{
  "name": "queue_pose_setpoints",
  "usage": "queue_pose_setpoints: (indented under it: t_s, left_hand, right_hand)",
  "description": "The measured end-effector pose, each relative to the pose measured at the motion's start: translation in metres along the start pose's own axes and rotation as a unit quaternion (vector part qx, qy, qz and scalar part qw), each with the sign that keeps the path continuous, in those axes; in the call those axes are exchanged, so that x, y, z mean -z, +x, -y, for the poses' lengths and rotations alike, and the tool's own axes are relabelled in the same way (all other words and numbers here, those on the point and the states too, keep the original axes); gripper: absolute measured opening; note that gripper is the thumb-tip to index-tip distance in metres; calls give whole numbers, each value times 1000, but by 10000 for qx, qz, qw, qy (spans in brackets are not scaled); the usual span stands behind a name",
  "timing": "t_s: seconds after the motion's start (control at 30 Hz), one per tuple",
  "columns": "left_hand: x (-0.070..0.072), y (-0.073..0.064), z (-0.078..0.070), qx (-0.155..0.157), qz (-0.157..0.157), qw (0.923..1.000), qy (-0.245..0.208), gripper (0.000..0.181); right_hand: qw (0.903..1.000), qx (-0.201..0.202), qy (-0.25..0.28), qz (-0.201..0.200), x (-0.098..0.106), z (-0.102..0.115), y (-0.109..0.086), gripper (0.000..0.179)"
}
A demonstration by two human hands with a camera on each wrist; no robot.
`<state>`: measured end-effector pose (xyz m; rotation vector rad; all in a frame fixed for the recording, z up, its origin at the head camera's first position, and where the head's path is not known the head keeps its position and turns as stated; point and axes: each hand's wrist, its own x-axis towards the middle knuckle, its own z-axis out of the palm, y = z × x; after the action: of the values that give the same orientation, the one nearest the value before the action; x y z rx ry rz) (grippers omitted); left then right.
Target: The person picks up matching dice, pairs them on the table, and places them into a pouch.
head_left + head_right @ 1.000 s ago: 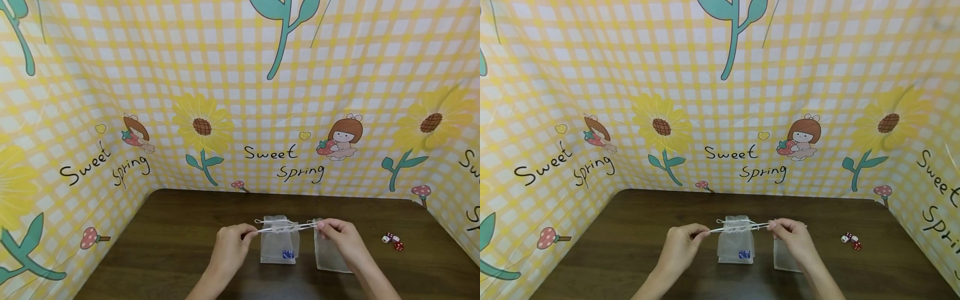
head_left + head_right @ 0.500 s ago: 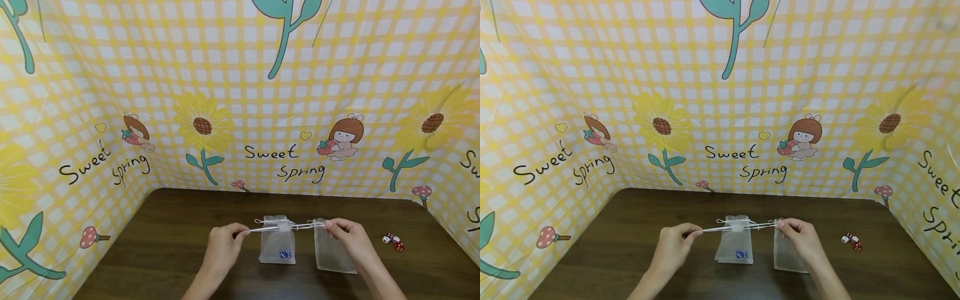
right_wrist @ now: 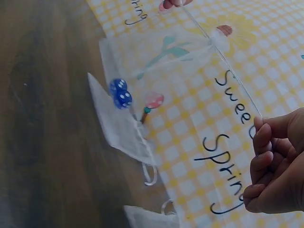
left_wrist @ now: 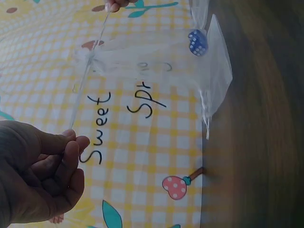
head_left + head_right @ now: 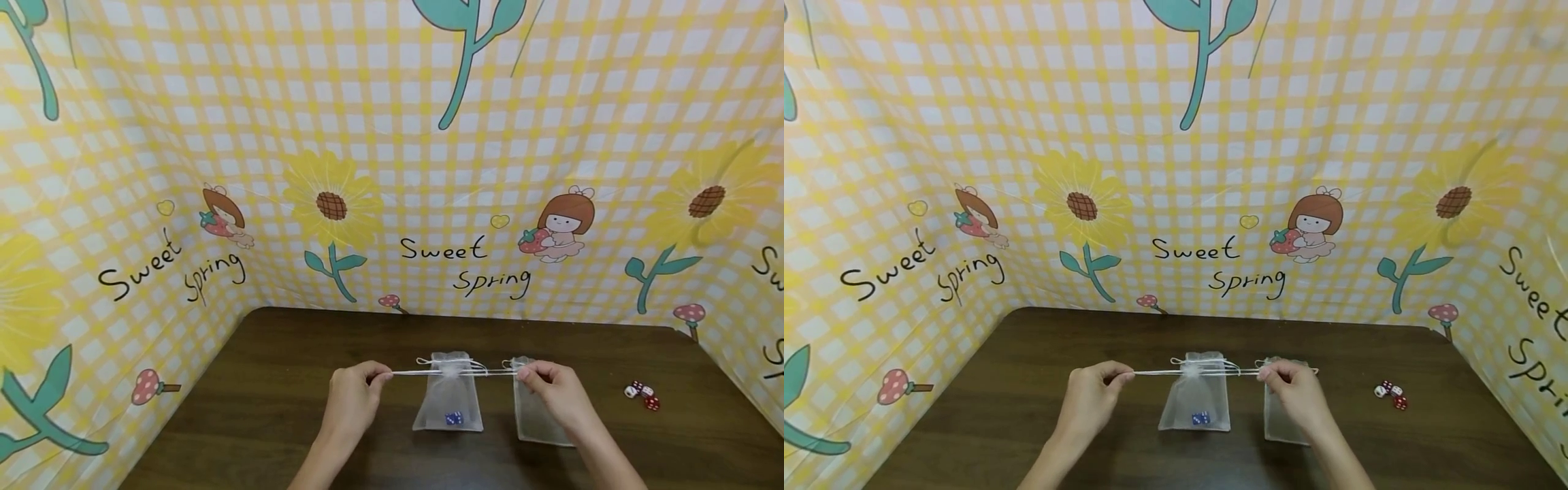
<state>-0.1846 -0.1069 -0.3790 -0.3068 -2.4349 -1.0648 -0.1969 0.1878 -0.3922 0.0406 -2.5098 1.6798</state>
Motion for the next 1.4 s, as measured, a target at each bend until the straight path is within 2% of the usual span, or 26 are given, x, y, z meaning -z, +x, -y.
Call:
queue_pose_setpoints:
  t_s: [0.23,0.57,0.77,0.9,1.17,1.4]
  left_hand:
    - [17,-1,18,460,201,9986,190,4]
    - [55,7,32,1087,-28,9924,568,5]
    - [68,8,37,1275,-185,9895,654,5]
    - [65,10,45,1093,-552,9886,873,5]
    - [42,20,65,888,-1230,9823,1097,6]
    - [19,18,78,914,-1344,9802,1135,4]
  right_hand:
    - [9992,133,-104,357,-28,-3,0,11]
    - [9912,816,-538,893,-69,3,6,14]
    - [9865,900,-789,1122,-90,7,8,15]
    - [9868,955,-814,1019,-100,9,16,16]
    - [9892,1058,-973,272,-114,8,30,16]
    - [9849,1458,-918,140,-130,4,33,9]
